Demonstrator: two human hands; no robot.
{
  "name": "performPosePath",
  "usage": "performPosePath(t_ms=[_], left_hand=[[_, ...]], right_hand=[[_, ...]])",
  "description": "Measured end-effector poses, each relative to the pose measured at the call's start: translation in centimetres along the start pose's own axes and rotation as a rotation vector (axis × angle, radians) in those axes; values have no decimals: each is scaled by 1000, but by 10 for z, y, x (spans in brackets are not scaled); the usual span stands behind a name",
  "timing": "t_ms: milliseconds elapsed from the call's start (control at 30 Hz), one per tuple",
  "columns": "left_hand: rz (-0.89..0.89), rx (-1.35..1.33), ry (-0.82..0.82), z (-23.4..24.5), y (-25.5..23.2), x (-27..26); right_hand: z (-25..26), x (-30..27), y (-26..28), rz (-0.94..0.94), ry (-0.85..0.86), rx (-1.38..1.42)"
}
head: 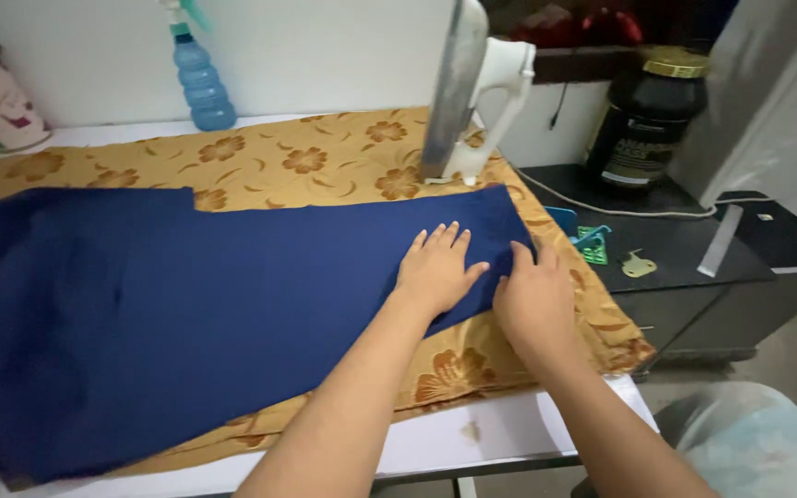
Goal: The person is ironing a blue garment on an ironing board.
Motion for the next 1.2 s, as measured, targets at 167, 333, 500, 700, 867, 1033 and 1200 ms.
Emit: performPosePath(t_ms=[167, 333, 500, 700, 867, 1033, 1200], left_hand=[[84, -60, 118, -21, -38, 26], [104, -66, 86, -35, -56, 27], [123, 150, 4, -31, -56, 19], [310, -50, -90, 14, -7, -1], [565, -7, -136, 21, 58, -30], [599, 28, -156, 41, 81, -39], [653, 50, -157, 62, 107, -62]], right_hand=[[-20, 2, -55, -151, 205, 201], [-21, 3, -66, -136, 124, 293], [-23, 22, -59, -49, 82, 419], [-60, 64, -58, -64, 114, 611], [-102, 99, -57, -275, 370, 778], [-139, 127, -51, -221, 321, 869], [-150, 161, -58, -259, 287, 830]])
Point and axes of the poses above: each hand's wrist, its own x-axis towards the middle knuckle, its own z-axis out of the back of the hand, y = z × x, the point moved 10 cm from there along x, towards the middle knuckle, and after that the axes turned 12 degrees about y, right-handed, at the moved point
